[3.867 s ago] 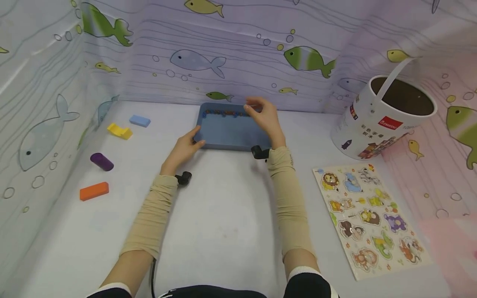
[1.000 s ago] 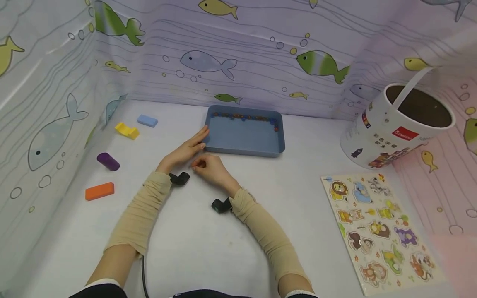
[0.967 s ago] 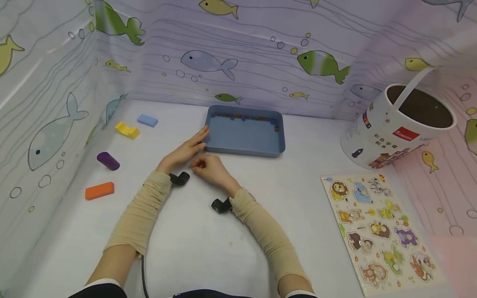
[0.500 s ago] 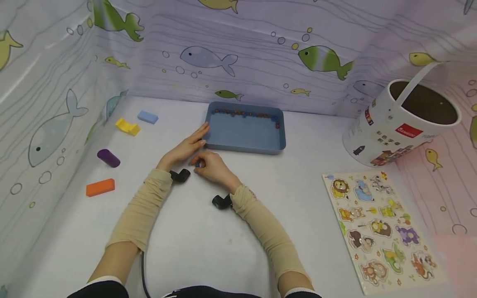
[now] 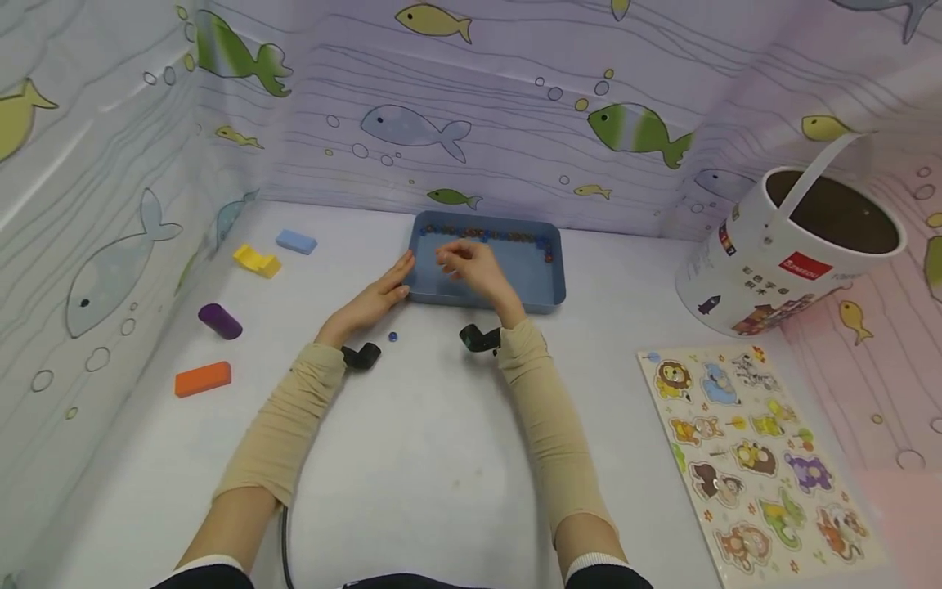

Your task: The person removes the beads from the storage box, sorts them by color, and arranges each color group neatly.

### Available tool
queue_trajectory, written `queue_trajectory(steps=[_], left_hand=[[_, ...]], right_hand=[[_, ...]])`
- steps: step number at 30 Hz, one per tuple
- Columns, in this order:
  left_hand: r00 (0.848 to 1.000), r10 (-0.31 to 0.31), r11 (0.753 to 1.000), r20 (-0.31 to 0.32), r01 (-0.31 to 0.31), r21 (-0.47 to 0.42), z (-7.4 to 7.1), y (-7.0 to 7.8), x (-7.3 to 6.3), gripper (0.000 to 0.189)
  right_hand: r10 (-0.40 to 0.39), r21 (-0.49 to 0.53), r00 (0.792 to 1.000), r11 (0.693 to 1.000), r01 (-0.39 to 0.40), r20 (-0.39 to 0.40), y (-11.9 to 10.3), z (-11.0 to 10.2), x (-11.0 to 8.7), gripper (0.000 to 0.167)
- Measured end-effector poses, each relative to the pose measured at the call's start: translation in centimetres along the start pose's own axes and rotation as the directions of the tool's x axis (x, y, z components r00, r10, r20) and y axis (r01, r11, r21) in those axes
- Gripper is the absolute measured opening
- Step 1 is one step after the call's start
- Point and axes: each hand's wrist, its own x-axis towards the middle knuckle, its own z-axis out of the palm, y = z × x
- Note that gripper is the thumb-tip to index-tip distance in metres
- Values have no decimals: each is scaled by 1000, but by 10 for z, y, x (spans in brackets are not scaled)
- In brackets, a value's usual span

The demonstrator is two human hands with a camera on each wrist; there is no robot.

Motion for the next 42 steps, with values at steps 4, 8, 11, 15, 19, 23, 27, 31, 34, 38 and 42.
queue_trajectory(steps=[4,8,11,15,19,23,27,31,34,38,42], left_hand=[[1000,2,1000,5,-2,6,4,-2,0,57],[1000,-7,1000,5,7,0,7,-4,-1,57],[1000,-11,1000,1,11,-7,8,-5,-1,57],[1000,-9,1000,3,9,-18,9,-4,-2,57],[1000,-7,1000,4,7,-18,11,-2,-2,56],[1000,-5,1000,-4,5,-17,11,-1,0,56],[1000,-11,1000,-5,11,-26,9,0,0,56],[1000,-19,999,-9,19,-33,6,0,0,56],[1000,-26,999,-11,26,-29,5,0,0,56],[1000,-28,999,-3,28,-24,3,-2,1,57],[1000,-29,999,4,29,-29,1,-2,2,56]], right_hand=[[93,107,981,991,-76,-168,7,-22,21,35],[165,160,955,979,-128,-246,15,-35,37,35],[195,171,948,973,-155,-251,19,-39,47,34],[241,142,943,967,-213,-229,28,-39,56,34],[267,134,939,961,-242,-219,35,-36,62,33],[258,127,946,963,-236,-195,37,-33,67,34],[250,77,955,967,-241,-159,39,-31,72,35],[245,15,958,969,-245,-146,40,-28,76,34],[236,-8,960,971,-240,-150,40,-26,78,34],[234,-35,958,969,-243,-163,39,-24,79,34],[240,-112,957,959,-260,-162,39,-24,80,32]])
